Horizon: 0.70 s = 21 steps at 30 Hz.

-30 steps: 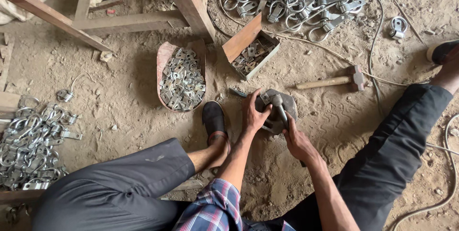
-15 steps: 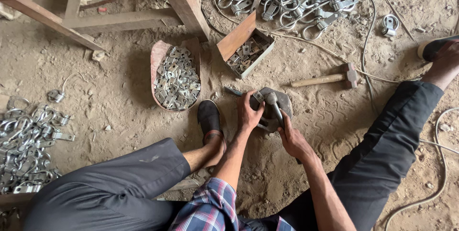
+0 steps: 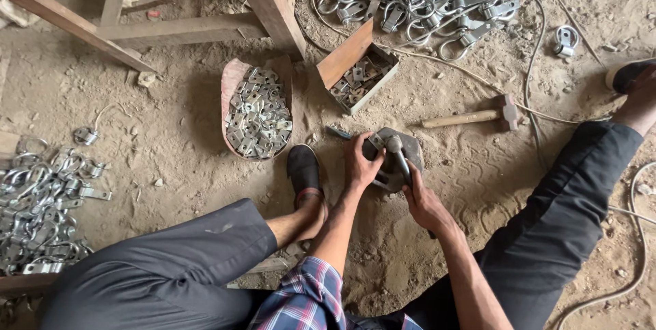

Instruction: The person sits on the ground and repeatedly hammers small metal parts placed on a metal anvil. They pick up individual parts from a nearby container, position them on the anvil, and strike them with a hammer to shape or flatten them.

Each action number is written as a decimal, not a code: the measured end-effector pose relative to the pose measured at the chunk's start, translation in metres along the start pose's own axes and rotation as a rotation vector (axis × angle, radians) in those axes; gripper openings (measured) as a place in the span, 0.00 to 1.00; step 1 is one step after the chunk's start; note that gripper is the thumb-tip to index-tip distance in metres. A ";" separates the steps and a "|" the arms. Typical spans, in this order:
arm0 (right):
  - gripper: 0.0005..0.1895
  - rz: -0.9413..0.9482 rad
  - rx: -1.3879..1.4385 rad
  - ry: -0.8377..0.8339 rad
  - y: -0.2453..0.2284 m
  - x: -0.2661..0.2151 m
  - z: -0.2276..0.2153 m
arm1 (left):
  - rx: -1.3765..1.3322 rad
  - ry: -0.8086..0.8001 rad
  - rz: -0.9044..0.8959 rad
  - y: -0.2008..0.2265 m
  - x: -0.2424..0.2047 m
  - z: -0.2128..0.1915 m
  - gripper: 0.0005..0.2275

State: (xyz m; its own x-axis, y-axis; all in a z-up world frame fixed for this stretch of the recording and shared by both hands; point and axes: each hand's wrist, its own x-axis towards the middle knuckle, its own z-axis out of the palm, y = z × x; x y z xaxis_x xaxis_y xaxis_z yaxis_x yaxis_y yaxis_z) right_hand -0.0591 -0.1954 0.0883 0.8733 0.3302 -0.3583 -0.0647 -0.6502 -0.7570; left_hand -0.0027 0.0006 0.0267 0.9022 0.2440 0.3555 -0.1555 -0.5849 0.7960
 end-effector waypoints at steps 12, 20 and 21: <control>0.32 -0.058 -0.004 0.006 0.009 0.003 0.004 | -0.016 -0.019 -0.058 -0.002 -0.001 0.001 0.24; 0.31 -0.043 0.005 -0.007 0.015 0.006 0.010 | -0.033 -0.034 -0.064 -0.005 -0.001 0.000 0.24; 0.31 -0.048 -0.001 -0.007 0.017 0.006 0.010 | -0.027 -0.035 -0.066 -0.004 -0.002 0.001 0.24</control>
State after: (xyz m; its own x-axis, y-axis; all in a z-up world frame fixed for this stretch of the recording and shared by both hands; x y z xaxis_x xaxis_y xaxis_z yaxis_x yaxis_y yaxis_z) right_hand -0.0593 -0.1975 0.0683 0.8718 0.3662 -0.3254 -0.0221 -0.6342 -0.7728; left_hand -0.0033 0.0023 0.0224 0.9243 0.2536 0.2852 -0.1058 -0.5477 0.8300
